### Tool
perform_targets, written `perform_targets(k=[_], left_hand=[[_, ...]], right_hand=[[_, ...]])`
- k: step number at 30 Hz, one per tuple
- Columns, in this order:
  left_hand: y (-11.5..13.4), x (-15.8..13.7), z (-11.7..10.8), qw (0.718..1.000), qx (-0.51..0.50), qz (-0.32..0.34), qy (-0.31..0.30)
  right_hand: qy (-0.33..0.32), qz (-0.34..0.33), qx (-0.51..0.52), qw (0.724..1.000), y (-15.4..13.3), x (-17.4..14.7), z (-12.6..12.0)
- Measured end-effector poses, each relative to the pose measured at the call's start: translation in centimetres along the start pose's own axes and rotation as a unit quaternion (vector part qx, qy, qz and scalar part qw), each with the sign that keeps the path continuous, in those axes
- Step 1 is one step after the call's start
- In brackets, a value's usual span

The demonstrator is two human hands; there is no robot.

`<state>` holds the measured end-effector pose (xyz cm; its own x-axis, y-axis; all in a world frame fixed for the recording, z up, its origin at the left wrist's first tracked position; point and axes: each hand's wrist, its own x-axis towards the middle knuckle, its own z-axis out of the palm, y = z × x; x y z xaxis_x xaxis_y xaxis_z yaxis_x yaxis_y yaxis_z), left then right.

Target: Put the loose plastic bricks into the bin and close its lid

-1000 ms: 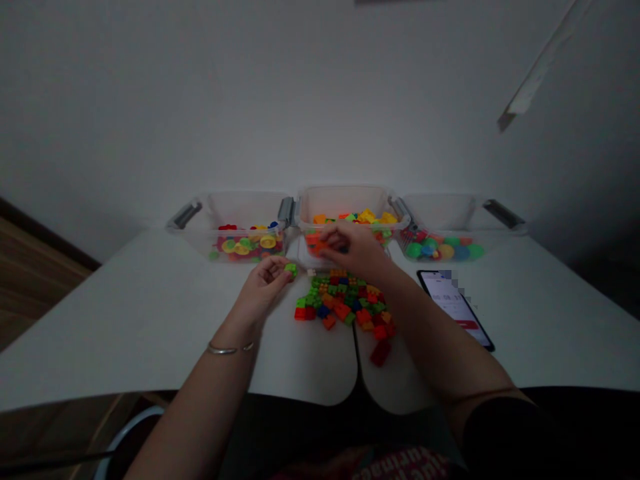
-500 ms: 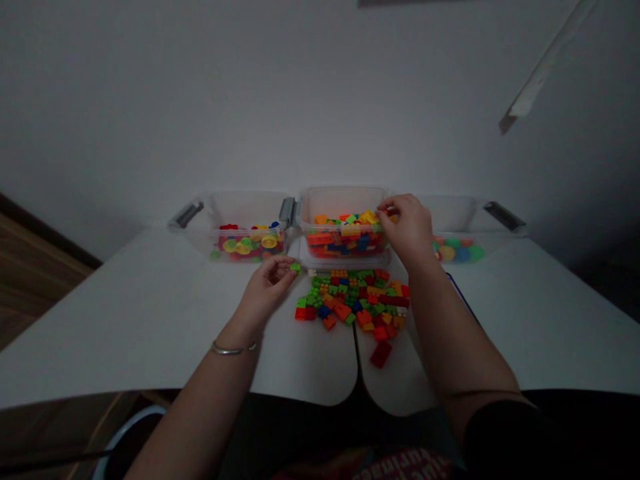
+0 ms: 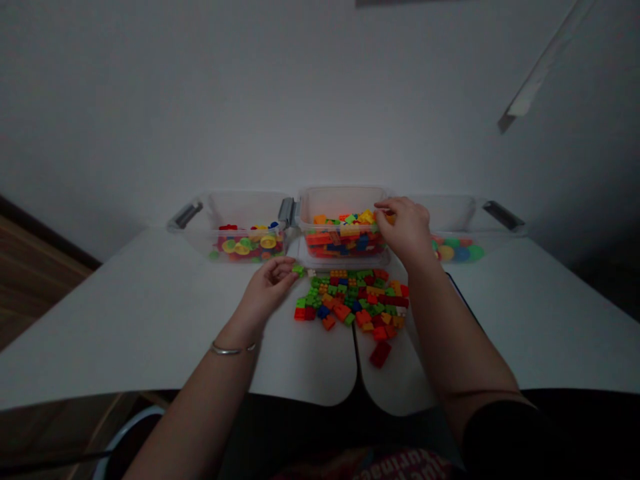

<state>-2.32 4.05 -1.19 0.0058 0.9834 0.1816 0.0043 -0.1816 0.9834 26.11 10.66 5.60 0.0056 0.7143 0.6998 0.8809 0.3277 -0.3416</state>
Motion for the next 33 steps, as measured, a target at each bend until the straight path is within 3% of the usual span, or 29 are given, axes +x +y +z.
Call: perform_targets(k=[6,10,13,17,22,27,33], left_hand=[[0.3,-0.4,0.4,1.000,-0.016,-0.027,0.001],[0.6,-0.4,0.5,0.999,-0.012,-0.046,0.012],[0.9,-0.4,0.5,0.998,-0.010,-0.054,0.018],[1.2,-0.3,0.7,0.999,-0.016,-0.051,0.013],[0.9,0.0,0.8,0.999,-0.029,-0.044,-0.011],[0.7,0.1,0.8,0.998,-0.038,-0.046,-0.018],[0.4,0.0,0.9,0.997,-0.046,-0.051,-0.021]], right_hand=[[0.085,-0.059,0.102,0.989,-1.5,-0.1,-0.8],[0.093,-0.127,0.162,0.974,-3.6,-0.4,-1.5],[0.040,-0.174,0.178,0.968,-5.4,-1.0,-1.5],[-0.088,-0.239,0.207,0.945,-7.3,-2.5,-0.3],[-0.209,-0.268,0.184,0.922,-8.3,-4.2,1.5],[-0.251,-0.275,0.143,0.917,-8.5,-4.6,1.9],[-0.256,-0.279,0.145,0.914,-8.6,-4.7,2.1]])
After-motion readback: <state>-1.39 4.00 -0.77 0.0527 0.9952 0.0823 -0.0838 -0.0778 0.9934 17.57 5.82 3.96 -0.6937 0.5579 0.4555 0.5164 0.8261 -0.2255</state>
